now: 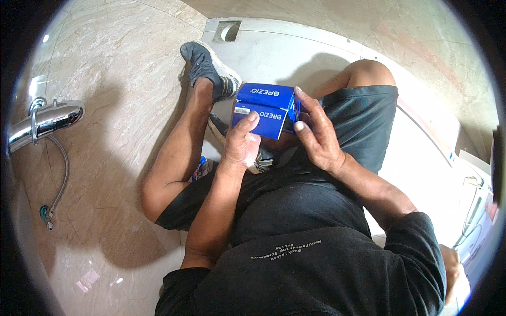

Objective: The person unpacks a new floor drain from a box and tests its fit in a floor opening. They then use a chisel and a small axe to chip away at the edges of the opening to enlarge it. After chipping, they test the fit again and apply a sealant to the drain before placing it into the opening.

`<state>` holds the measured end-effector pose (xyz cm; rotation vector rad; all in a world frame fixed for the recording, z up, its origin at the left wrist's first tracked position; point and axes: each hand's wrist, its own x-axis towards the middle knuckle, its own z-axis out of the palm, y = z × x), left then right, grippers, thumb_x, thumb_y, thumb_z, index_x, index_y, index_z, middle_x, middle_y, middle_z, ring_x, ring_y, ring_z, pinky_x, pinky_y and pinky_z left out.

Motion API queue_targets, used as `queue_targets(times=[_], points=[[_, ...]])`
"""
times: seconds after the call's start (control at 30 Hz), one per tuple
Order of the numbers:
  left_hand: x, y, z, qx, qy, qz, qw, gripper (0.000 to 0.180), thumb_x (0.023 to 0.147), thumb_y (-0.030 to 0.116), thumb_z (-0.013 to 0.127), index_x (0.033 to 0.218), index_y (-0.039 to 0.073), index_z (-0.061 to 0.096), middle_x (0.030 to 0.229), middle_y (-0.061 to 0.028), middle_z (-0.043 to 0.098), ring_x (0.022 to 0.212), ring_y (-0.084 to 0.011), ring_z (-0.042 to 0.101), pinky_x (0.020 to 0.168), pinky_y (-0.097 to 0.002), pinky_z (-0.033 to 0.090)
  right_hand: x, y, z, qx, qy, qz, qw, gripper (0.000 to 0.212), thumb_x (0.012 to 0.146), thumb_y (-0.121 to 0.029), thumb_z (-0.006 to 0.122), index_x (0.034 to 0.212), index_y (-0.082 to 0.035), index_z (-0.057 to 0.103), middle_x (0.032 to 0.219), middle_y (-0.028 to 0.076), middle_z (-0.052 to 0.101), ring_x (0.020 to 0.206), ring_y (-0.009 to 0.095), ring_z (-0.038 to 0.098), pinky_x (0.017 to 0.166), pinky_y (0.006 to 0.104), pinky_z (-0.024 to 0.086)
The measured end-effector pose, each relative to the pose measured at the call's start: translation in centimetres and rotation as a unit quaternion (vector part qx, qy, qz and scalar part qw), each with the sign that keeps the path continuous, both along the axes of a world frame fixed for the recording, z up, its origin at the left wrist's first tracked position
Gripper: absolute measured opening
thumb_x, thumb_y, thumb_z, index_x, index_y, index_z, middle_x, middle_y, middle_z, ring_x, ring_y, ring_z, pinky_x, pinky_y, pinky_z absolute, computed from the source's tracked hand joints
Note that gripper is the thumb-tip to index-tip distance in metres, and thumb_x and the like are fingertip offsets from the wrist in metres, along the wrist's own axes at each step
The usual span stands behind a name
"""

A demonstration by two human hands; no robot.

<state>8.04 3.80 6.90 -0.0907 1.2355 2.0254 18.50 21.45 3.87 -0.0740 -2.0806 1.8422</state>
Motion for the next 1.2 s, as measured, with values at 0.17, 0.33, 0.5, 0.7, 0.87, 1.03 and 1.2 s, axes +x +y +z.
queue_targets(times=[0.17, 0.33, 0.5, 0.7, 0.87, 1.03, 1.2], points=[[-0.1, -0.9, -0.8, -0.094, 0.087, -0.095, 0.987, 0.081, 0.08, 0.026, 0.082, 0.149, 0.003, 0.048, 0.13, -0.0112, 0.062, 0.121, -0.0214, 0.06, 0.108, -0.0389, 0.047, 0.3, 1.1, 2.3, -0.02, -0.129, -0.013, 0.991, 0.049, 0.092, -0.019, 0.076, 0.127, 0.007, 0.055, 0.112, 0.026, 0.067, 0.107, 0.039, 0.07, 0.094, 0.0426, 0.056], [-1.1, -1.2, -0.8, -0.112, 0.146, -0.204, 0.962, 0.09, 0.076, 0.023, 0.084, 0.154, 0.003, 0.044, 0.14, -0.0116, 0.055, 0.128, -0.0205, 0.055, 0.111, -0.0365, 0.043, 1.0, 1.4, 3.2, 0.038, -0.162, 0.021, 0.986, 0.047, 0.088, -0.018, 0.078, 0.122, 0.009, 0.058, 0.11, 0.03, 0.069, 0.107, 0.042, 0.071, 0.093, 0.0466, 0.057], [-0.8, -0.8, -1.1, -0.094, 0.164, -0.189, 0.964, 0.092, 0.072, 0.017, 0.084, 0.154, 0.003, 0.044, 0.138, -0.0113, 0.057, 0.127, -0.0208, 0.056, 0.111, -0.0359, 0.044, 2.0, 1.2, 3.9, 0.017, -0.143, -0.001, 0.99, 0.08, 0.086, -0.014, 0.081, 0.15, 0.005, 0.036, 0.111, 0.029, 0.07, 0.106, 0.042, 0.071, 0.091, 0.0462, 0.059], [-1.8, -0.8, 0.8, 0.011, -0.015, -0.205, 0.979, 0.091, 0.069, 0.024, 0.076, 0.153, 0.006, 0.045, 0.127, -0.0185, 0.066, 0.116, -0.0303, 0.067, 0.104, -0.0449, 0.054, 2.7, 1.3, 2.4, -0.137, -0.086, 0.095, 0.982, 0.105, 0.077, -0.006, 0.09, 0.161, -0.005, 0.027, 0.131, 0.018, 0.063, 0.117, 0.029, 0.066, 0.102, 0.0421, 0.056], [-4.3, -1.7, -1.7, 0.061, -0.092, -0.264, 0.958, 0.071, 0.075, 0.023, 0.073, 0.139, 0.002, 0.051, 0.118, -0.0144, 0.066, 0.106, -0.0249, 0.068, 0.097, -0.0391, 0.058, 2.7, -0.3, 2.1, -0.125, -0.096, 0.14, 0.978, 0.107, 0.074, -0.005, 0.091, 0.161, -0.005, 0.028, 0.122, 0.012, 0.054, 0.109, 0.022, 0.061, 0.097, 0.0371, 0.059], [-6.7, -2.9, -4.6, -0.009, -0.196, -0.262, 0.945, 0.056, 0.079, 0.02, 0.073, 0.128, -0.007, 0.062, 0.106, -0.0195, 0.074, 0.088, -0.0257, 0.076, 0.084, -0.0379, 0.064, 2.8, -1.9, 0.9, -0.137, -0.104, 0.088, 0.981, 0.107, 0.075, -0.006, 0.091, 0.161, -0.005, 0.028, 0.113, 0.01, 0.055, 0.105, 0.02, 0.062, 0.097, 0.0355, 0.058], [-6.4, -2.2, -4.3, -0.006, -0.237, -0.286, 0.928, 0.055, 0.079, 0.02, 0.075, 0.125, -0.007, 0.063, 0.104, -0.0201, 0.075, 0.085, -0.026, 0.077, 0.08, -0.0398, 0.065, 2.9, -1.9, -0.5, -0.133, -0.124, 0.1, 0.978, 0.103, 0.077, -0.007, 0.091, 0.16, -0.004, 0.03, 0.107, 0.008, 0.056, 0.102, 0.018, 0.061, 0.092, 0.0333, 0.056]])
